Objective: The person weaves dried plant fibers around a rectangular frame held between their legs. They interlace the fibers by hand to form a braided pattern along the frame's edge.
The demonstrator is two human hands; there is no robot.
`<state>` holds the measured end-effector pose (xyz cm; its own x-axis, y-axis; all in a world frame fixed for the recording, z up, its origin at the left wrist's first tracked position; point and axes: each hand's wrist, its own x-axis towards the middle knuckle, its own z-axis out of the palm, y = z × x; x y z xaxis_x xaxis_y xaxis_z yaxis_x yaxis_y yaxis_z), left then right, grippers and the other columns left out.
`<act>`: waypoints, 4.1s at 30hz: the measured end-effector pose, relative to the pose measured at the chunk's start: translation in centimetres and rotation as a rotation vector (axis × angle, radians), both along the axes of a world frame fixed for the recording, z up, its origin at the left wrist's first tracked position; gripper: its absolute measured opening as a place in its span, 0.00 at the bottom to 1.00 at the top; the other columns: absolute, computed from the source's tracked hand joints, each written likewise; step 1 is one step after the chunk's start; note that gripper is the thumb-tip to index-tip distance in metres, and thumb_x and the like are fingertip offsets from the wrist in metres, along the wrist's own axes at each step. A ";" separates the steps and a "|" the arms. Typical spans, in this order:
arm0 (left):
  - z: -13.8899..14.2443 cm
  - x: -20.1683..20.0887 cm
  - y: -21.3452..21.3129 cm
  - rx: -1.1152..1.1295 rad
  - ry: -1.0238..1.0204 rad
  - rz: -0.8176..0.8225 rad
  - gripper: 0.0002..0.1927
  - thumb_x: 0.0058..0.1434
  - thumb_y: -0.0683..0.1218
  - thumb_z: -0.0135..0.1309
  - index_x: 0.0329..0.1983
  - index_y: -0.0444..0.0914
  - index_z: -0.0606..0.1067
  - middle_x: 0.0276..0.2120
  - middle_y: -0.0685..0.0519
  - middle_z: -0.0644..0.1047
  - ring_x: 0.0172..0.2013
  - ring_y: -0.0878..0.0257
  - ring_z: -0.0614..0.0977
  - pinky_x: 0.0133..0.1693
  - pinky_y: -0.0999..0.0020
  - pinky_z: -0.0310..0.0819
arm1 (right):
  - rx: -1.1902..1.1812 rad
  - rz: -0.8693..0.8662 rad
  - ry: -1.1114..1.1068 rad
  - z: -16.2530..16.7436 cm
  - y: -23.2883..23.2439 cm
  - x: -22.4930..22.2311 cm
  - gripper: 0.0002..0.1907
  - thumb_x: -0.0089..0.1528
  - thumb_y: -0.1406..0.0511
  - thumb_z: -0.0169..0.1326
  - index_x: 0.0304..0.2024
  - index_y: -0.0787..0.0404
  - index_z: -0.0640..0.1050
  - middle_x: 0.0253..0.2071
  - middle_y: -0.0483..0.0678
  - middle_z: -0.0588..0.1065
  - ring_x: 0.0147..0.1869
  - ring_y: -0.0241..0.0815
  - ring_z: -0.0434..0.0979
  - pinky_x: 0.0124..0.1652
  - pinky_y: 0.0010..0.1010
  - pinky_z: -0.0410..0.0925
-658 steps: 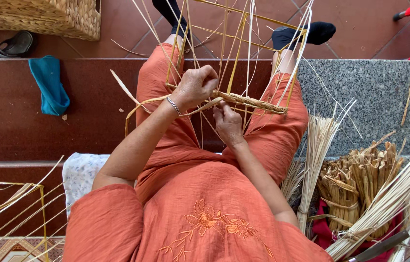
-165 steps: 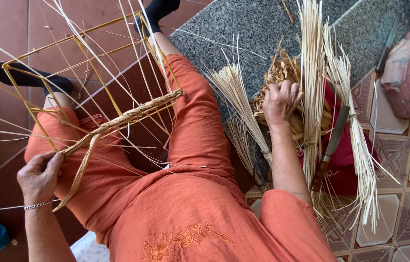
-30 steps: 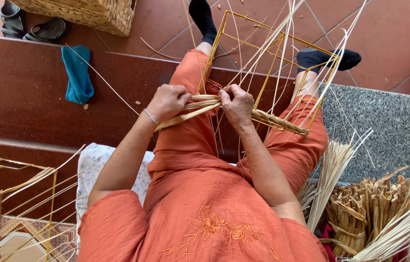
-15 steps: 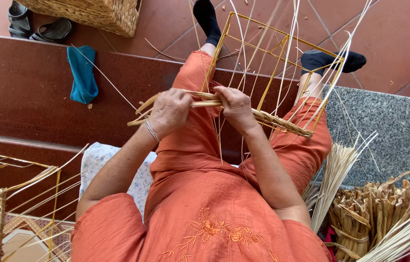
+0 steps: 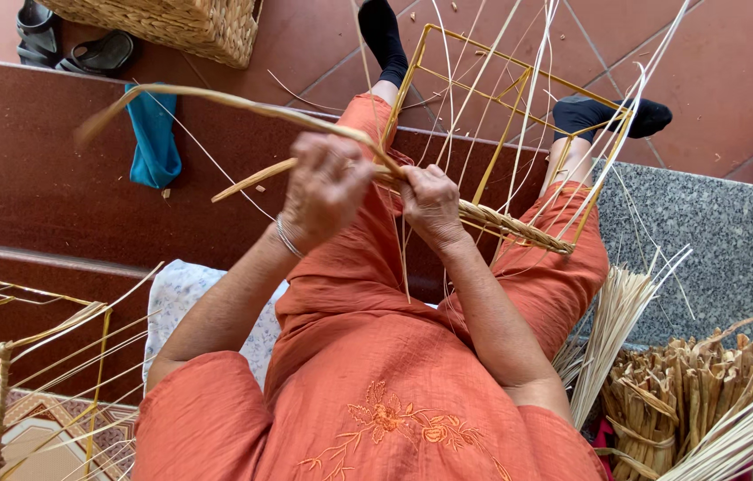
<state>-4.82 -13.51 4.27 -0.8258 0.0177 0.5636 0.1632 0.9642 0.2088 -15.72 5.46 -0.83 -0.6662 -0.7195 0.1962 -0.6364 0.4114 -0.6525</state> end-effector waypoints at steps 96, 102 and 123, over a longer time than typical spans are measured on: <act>-4.1 -10.2 -3.0 1.151 -0.937 0.190 0.25 0.64 0.58 0.49 0.63 0.46 0.72 0.34 0.38 0.81 0.31 0.48 0.83 0.36 0.55 0.78 | -0.007 0.012 -0.347 -0.7 -3.0 -1.2 0.11 0.67 0.66 0.54 0.49 0.61 0.82 0.50 0.49 0.81 0.52 0.45 0.82 0.52 0.35 0.73; -4.5 -8.5 -3.5 0.697 -0.536 0.269 0.14 0.66 0.53 0.63 0.38 0.36 0.85 0.25 0.46 0.82 0.25 0.63 0.85 0.33 0.66 0.80 | -0.185 -0.083 -0.475 0.3 -1.8 -0.6 0.14 0.66 0.71 0.55 0.54 0.59 0.79 0.49 0.45 0.79 0.43 0.33 0.79 0.44 0.24 0.76; -0.3 -6.2 2.1 0.996 0.042 -0.068 0.09 0.67 0.38 0.58 0.48 0.35 0.71 0.34 0.49 0.80 0.35 0.64 0.84 0.37 0.71 0.81 | -0.273 -0.063 -0.471 0.5 -2.8 -1.1 0.09 0.67 0.67 0.58 0.49 0.61 0.80 0.42 0.46 0.79 0.40 0.32 0.78 0.40 0.24 0.77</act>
<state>-11.04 -11.40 3.97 -0.8198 -0.4323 0.3755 0.2371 0.3406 0.9098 -16.85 2.70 -0.34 -0.7670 -0.6403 0.0409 -0.2298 0.2146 -0.9493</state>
